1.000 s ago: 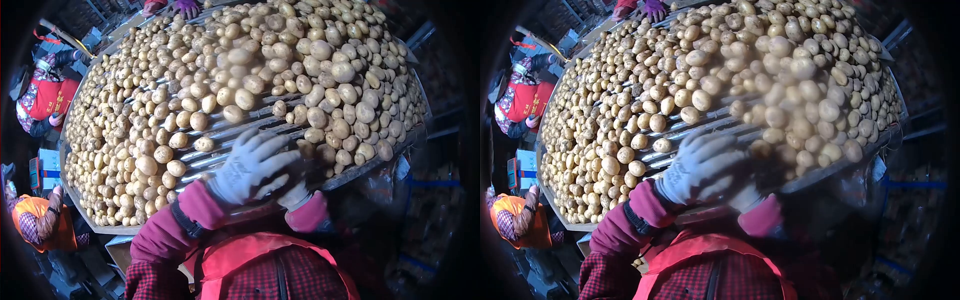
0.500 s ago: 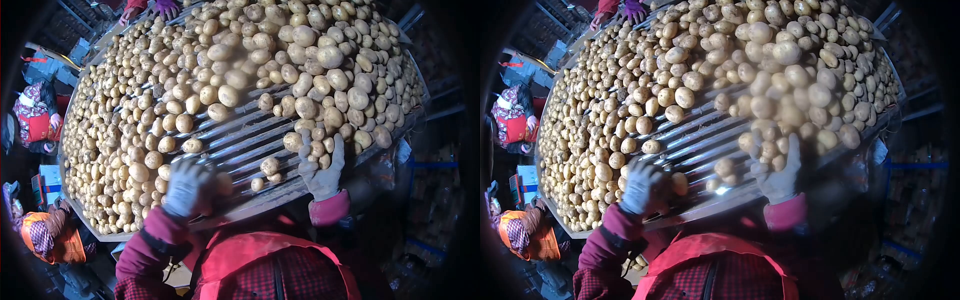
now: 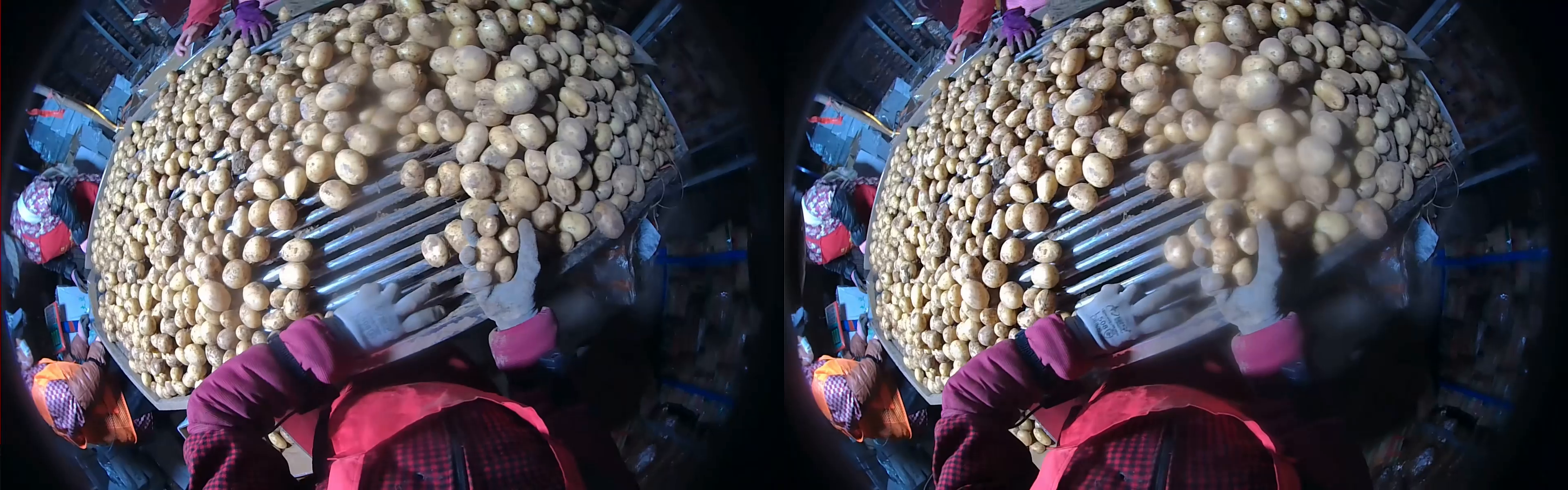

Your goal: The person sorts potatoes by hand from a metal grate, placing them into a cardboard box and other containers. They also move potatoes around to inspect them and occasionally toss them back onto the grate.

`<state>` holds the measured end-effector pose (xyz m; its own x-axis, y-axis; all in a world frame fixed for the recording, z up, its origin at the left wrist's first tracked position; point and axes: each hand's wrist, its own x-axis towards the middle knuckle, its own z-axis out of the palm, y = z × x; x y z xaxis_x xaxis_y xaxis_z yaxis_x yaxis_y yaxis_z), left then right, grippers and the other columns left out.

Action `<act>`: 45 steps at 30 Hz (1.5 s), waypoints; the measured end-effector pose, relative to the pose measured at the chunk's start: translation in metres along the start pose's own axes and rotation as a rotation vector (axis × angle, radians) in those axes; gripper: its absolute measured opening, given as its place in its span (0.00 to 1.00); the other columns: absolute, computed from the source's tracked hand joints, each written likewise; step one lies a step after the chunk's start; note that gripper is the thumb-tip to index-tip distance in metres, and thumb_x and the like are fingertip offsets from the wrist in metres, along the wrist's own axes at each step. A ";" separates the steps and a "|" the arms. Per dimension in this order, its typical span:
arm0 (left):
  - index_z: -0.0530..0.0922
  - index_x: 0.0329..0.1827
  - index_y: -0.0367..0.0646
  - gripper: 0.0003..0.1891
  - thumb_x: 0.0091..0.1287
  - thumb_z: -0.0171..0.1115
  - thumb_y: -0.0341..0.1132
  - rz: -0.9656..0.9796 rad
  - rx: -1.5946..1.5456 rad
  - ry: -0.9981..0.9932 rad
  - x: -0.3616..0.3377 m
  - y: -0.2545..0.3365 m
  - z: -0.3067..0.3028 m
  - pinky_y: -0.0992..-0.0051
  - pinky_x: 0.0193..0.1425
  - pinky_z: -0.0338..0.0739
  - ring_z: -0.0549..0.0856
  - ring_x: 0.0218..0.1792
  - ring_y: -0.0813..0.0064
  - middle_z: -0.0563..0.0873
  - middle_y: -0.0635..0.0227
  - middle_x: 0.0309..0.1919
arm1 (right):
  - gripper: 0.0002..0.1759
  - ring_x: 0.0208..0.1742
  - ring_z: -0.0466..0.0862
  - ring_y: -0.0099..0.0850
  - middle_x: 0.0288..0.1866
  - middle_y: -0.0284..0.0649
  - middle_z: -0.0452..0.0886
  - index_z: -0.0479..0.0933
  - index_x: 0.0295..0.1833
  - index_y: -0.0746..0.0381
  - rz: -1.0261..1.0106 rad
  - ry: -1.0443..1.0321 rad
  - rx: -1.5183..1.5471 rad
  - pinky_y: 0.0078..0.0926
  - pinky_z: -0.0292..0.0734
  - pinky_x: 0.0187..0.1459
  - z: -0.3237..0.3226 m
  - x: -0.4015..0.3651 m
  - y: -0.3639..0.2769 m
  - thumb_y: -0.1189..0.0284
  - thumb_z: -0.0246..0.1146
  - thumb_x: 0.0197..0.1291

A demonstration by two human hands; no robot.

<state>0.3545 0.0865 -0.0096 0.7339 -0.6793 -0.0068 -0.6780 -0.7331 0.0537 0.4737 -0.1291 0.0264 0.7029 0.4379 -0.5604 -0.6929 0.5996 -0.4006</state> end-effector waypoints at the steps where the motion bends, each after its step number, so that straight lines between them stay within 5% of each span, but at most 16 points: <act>1: 0.71 0.76 0.62 0.29 0.70 0.59 0.42 0.000 0.006 0.019 -0.001 0.000 0.004 0.66 0.39 0.78 0.83 0.45 0.68 0.75 0.62 0.73 | 0.31 0.46 0.78 0.28 0.64 0.40 0.77 0.72 0.68 0.48 -0.007 -0.053 -0.003 0.13 0.69 0.28 -0.002 0.001 0.000 0.38 0.53 0.75; 7: 0.79 0.67 0.57 0.22 0.68 0.59 0.39 -0.133 -0.124 -0.100 0.002 -0.002 -0.011 0.65 0.40 0.79 0.83 0.45 0.65 0.79 0.62 0.67 | 0.28 0.47 0.79 0.28 0.64 0.38 0.78 0.74 0.67 0.45 -0.057 0.115 0.075 0.14 0.69 0.29 -0.005 0.001 0.000 0.38 0.53 0.76; 10: 0.77 0.69 0.56 0.24 0.69 0.58 0.40 -0.106 -0.148 0.092 0.008 -0.007 -0.002 0.63 0.41 0.79 0.84 0.46 0.63 0.80 0.62 0.65 | 0.28 0.51 0.80 0.27 0.67 0.38 0.78 0.74 0.69 0.44 -0.190 0.153 0.181 0.14 0.69 0.29 0.014 -0.022 -0.020 0.39 0.53 0.76; 11: 0.77 0.70 0.55 0.24 0.69 0.58 0.40 -0.088 -0.165 0.156 0.015 -0.007 -0.005 0.62 0.42 0.79 0.84 0.48 0.62 0.80 0.62 0.65 | 0.28 0.56 0.81 0.27 0.72 0.39 0.78 0.73 0.71 0.43 -0.267 -0.030 0.102 0.14 0.69 0.29 -0.022 -0.017 -0.032 0.40 0.54 0.76; 12: 0.76 0.71 0.55 0.25 0.70 0.58 0.41 -0.068 -0.179 0.221 0.025 -0.005 -0.013 0.62 0.43 0.79 0.83 0.49 0.61 0.80 0.62 0.65 | 0.28 0.57 0.82 0.27 0.75 0.39 0.76 0.71 0.72 0.44 -0.282 0.019 0.056 0.14 0.70 0.30 -0.032 -0.022 -0.040 0.42 0.54 0.77; 14: 0.73 0.74 0.49 0.26 0.73 0.55 0.44 -0.042 -0.222 0.272 0.053 0.000 -0.016 0.61 0.46 0.80 0.83 0.52 0.59 0.78 0.56 0.68 | 0.31 0.63 0.82 0.35 0.73 0.39 0.75 0.72 0.71 0.51 -0.312 -0.102 0.168 0.27 0.82 0.37 -0.032 -0.036 -0.053 0.41 0.52 0.77; 16: 0.72 0.74 0.46 0.27 0.73 0.55 0.44 -0.032 -0.240 0.258 0.084 0.007 -0.016 0.59 0.46 0.81 0.84 0.50 0.59 0.77 0.52 0.70 | 0.31 0.62 0.82 0.34 0.73 0.39 0.75 0.72 0.71 0.50 -0.505 0.123 -0.092 0.26 0.81 0.36 -0.055 -0.035 -0.044 0.41 0.52 0.76; 18: 0.72 0.74 0.42 0.30 0.69 0.58 0.43 -0.054 -0.111 0.114 0.109 0.010 -0.005 0.62 0.43 0.80 0.84 0.50 0.59 0.78 0.47 0.68 | 0.30 0.59 0.83 0.31 0.73 0.39 0.76 0.72 0.71 0.49 -0.500 0.194 -0.085 0.23 0.78 0.33 -0.064 -0.040 -0.043 0.41 0.53 0.76; 21: 0.73 0.74 0.44 0.35 0.66 0.62 0.52 -0.186 -0.076 0.054 0.133 0.027 0.017 0.61 0.43 0.79 0.85 0.50 0.59 0.84 0.55 0.54 | 0.28 0.53 0.84 0.26 0.69 0.38 0.80 0.73 0.69 0.47 -0.272 0.017 0.231 0.18 0.73 0.28 -0.040 -0.050 -0.041 0.42 0.54 0.76; 29: 0.83 0.61 0.47 0.22 0.66 0.60 0.44 -0.177 -0.073 0.117 0.116 0.025 -0.001 0.49 0.49 0.80 0.77 0.60 0.47 0.79 0.56 0.59 | 0.29 0.44 0.81 0.29 0.63 0.35 0.83 0.76 0.65 0.48 -0.248 0.149 0.030 0.22 0.74 0.28 -0.041 -0.037 -0.026 0.38 0.54 0.74; 32: 0.79 0.67 0.49 0.28 0.66 0.63 0.51 0.022 -0.038 0.117 0.115 0.010 0.013 0.57 0.45 0.82 0.84 0.52 0.56 0.82 0.59 0.60 | 0.29 0.43 0.80 0.29 0.60 0.34 0.83 0.77 0.62 0.48 -0.223 0.117 0.021 0.22 0.74 0.28 -0.036 -0.038 -0.024 0.38 0.54 0.73; 34: 0.81 0.62 0.47 0.23 0.65 0.64 0.45 -0.173 -0.178 0.155 0.121 0.014 -0.013 0.60 0.42 0.81 0.85 0.50 0.59 0.85 0.61 0.54 | 0.28 0.42 0.80 0.26 0.59 0.32 0.82 0.77 0.60 0.47 -0.226 0.087 -0.003 0.20 0.72 0.27 -0.038 -0.036 -0.024 0.37 0.53 0.73; 38: 0.84 0.56 0.45 0.16 0.67 0.61 0.36 -0.225 -0.052 0.116 0.139 0.023 0.033 0.64 0.30 0.75 0.85 0.43 0.63 0.86 0.66 0.45 | 0.29 0.42 0.79 0.23 0.62 0.29 0.79 0.76 0.63 0.44 -0.217 0.051 -0.022 0.16 0.69 0.26 -0.032 -0.033 -0.026 0.35 0.54 0.72; 39: 0.84 0.53 0.44 0.19 0.65 0.63 0.45 -0.312 -0.034 0.050 0.142 0.029 0.029 0.57 0.46 0.80 0.82 0.53 0.57 0.83 0.64 0.49 | 0.28 0.43 0.79 0.23 0.63 0.30 0.79 0.76 0.63 0.44 -0.194 0.019 -0.005 0.16 0.70 0.26 -0.032 -0.031 -0.028 0.36 0.55 0.72; 42: 0.85 0.55 0.44 0.21 0.62 0.65 0.43 -0.226 -0.006 0.096 0.137 0.022 0.025 0.55 0.44 0.79 0.83 0.54 0.58 0.83 0.64 0.52 | 0.28 0.46 0.80 0.23 0.64 0.30 0.80 0.77 0.62 0.44 -0.126 -0.075 0.058 0.17 0.72 0.29 -0.026 -0.026 -0.030 0.37 0.56 0.72; 45: 0.86 0.53 0.49 0.15 0.65 0.63 0.37 -0.173 -0.158 -0.122 0.129 0.012 0.011 0.54 0.43 0.79 0.85 0.53 0.61 0.84 0.65 0.49 | 0.26 0.50 0.81 0.23 0.64 0.29 0.81 0.78 0.61 0.44 -0.069 -0.129 0.077 0.19 0.74 0.31 -0.013 -0.027 -0.024 0.38 0.57 0.72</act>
<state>0.4405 -0.0105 -0.0209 0.8211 -0.5508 -0.1497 -0.5211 -0.8304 0.1969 0.4699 -0.1637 0.0419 0.7664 0.4739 -0.4337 -0.6317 0.6785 -0.3751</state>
